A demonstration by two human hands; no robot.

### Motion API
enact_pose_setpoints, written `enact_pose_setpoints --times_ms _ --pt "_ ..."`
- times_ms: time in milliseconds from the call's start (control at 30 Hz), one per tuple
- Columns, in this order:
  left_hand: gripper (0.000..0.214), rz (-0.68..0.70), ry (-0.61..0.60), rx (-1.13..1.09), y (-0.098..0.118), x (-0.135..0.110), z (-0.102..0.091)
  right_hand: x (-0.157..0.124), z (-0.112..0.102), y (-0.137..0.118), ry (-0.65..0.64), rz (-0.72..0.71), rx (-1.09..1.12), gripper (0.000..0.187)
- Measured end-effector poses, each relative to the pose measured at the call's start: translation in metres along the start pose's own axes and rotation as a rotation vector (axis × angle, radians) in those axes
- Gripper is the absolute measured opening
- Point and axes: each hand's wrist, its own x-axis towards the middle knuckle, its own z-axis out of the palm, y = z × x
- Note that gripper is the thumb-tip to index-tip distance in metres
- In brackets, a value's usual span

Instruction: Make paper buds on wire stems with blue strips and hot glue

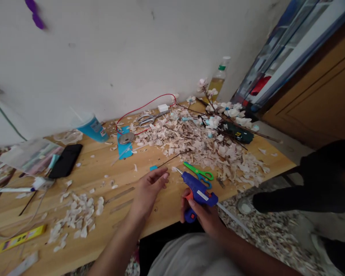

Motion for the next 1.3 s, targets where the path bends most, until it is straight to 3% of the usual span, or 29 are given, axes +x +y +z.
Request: enact_pose_setpoints --times_ms 367,567,733,900,1000,1100,1233,1300 --pt "0.034 0.006 -0.011 -0.146 -0.004 0.009 -0.001 -0.007 0.002 0.002 -0.065 -0.032 -0.007 0.029" --pt "0.034 0.054 -0.021 -0.077 0.002 0.005 0.004 -0.012 0.002 0.004 -0.08 -0.04 -0.007 0.029" --pt "0.039 -0.029 -0.104 -0.113 0.002 -0.003 0.012 -0.015 0.003 0.005 -0.031 -0.026 -0.021 0.034" --pt "0.036 -0.054 -0.079 -0.194 0.003 -0.006 0.014 -0.02 0.001 0.007 -0.043 -0.033 -0.017 0.032" --pt "0.032 0.031 0.002 -0.046 0.011 -0.013 -0.004 -0.023 0.002 0.006 0.01 -0.076 0.044 0.028" --pt "0.027 0.117 0.092 0.246 0.012 -0.044 -0.04 -0.026 0.004 0.003 0.133 -0.184 0.135 0.026" --pt "0.024 0.112 -0.091 0.6 -0.01 -0.111 -0.087 -0.031 0.0 0.001 0.129 -0.17 0.139 0.027" --pt "0.015 0.119 -0.068 0.706 -0.023 -0.14 -0.103 -0.033 -0.003 0.001 0.068 -0.118 0.128 0.028"
